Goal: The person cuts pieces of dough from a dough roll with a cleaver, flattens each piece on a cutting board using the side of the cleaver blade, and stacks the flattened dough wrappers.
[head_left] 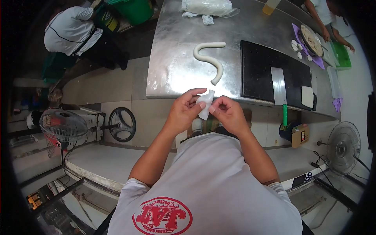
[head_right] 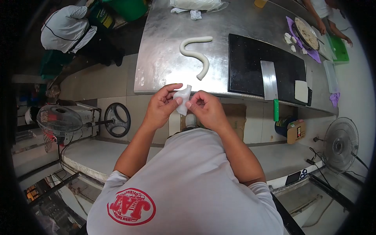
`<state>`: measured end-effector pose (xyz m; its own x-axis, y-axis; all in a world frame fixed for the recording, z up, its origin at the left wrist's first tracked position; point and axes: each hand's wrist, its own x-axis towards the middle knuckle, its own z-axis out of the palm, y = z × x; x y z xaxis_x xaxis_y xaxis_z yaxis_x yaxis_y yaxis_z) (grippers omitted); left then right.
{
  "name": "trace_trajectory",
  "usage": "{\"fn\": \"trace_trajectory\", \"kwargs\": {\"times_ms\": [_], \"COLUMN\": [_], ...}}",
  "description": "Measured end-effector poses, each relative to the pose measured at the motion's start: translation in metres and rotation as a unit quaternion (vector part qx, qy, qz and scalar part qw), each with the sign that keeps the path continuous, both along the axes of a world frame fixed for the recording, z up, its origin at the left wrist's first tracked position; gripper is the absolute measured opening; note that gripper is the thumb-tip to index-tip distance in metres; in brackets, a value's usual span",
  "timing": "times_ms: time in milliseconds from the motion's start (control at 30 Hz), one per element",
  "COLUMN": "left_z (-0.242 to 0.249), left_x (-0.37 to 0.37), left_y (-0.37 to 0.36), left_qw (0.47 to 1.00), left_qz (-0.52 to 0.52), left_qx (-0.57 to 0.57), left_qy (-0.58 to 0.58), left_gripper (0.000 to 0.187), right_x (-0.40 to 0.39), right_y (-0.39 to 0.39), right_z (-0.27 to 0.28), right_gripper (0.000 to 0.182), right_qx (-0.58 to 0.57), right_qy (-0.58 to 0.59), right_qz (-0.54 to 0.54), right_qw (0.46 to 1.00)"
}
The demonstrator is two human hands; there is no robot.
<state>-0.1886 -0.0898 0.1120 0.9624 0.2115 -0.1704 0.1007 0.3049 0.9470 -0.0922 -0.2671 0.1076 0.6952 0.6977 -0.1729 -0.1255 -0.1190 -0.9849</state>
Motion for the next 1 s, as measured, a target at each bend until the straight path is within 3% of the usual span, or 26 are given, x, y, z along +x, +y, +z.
{"fn": "trace_trajectory", "kwargs": {"times_ms": [133,233,300,433,500,733,800,833,867,900,933,967,1000], "left_z": [-0.003,-0.003,-0.003,-0.006,-0.006,-0.016,-0.017,-0.015,-0.013,-0.014,-0.015,-0.015,-0.012], "left_x": [0.003,0.006,0.007,0.012,0.013,0.030,0.041,0.048,0.055,0.063,0.073,0.085,0.100], "left_y": [-0.002,-0.003,-0.003,0.000,0.002,-0.011,-0.018,-0.021,-0.024,-0.028,-0.032,-0.039,-0.048], "left_qw": [1.000,0.999,0.998,0.999,0.999,1.000,1.000,0.995,0.977,0.977,0.951,0.912,0.909], "left_qz": [-0.011,0.013,0.029,0.025,0.029,0.021,0.016,-0.004,-0.024,-0.037,-0.068,-0.095,-0.103], "left_qx": [0.014,-0.012,-0.033,-0.014,0.000,-0.013,-0.010,0.093,0.197,0.200,0.301,0.400,0.404], "left_qy": [-0.009,-0.032,-0.040,-0.029,-0.019,-0.008,0.007,0.042,0.073,0.069,0.034,-0.004,-0.009], "left_gripper": [0.045,0.043,0.042,0.043,0.042,0.039,0.037,0.034,0.032,0.032,0.030,0.029,0.029], "right_x": [0.000,0.004,0.001,0.008,0.013,0.017,0.023,0.028,0.036,0.048,0.059,0.069,0.079], "right_y": [-0.001,-0.005,-0.002,-0.008,-0.017,-0.040,-0.056,-0.068,-0.088,-0.112,-0.137,-0.164,-0.192], "right_z": [0.003,-0.009,-0.012,-0.017,-0.016,-0.013,-0.019,-0.027,-0.034,-0.042,-0.050,-0.058,-0.067], "right_gripper": [0.017,0.011,0.013,0.022,0.023,0.027,0.030,0.038,0.038,0.043,0.049,0.049,0.053], "right_qx": [-0.011,-0.095,0.054,0.110,0.158,0.295,0.214,0.116,0.116,-0.026,-0.169,-0.168,-0.268], "right_qy": [0.029,-0.036,0.000,0.061,0.211,0.307,0.230,0.079,0.078,-0.111,-0.290,-0.290,-0.377], "right_qz": [0.002,-0.013,-0.098,-0.106,-0.094,-0.115,-0.151,-0.171,-0.185,-0.232,-0.264,-0.275,-0.303], "right_qw": [1.000,0.995,0.994,0.986,0.960,0.898,0.937,0.975,0.973,0.966,0.904,0.901,0.833]}}
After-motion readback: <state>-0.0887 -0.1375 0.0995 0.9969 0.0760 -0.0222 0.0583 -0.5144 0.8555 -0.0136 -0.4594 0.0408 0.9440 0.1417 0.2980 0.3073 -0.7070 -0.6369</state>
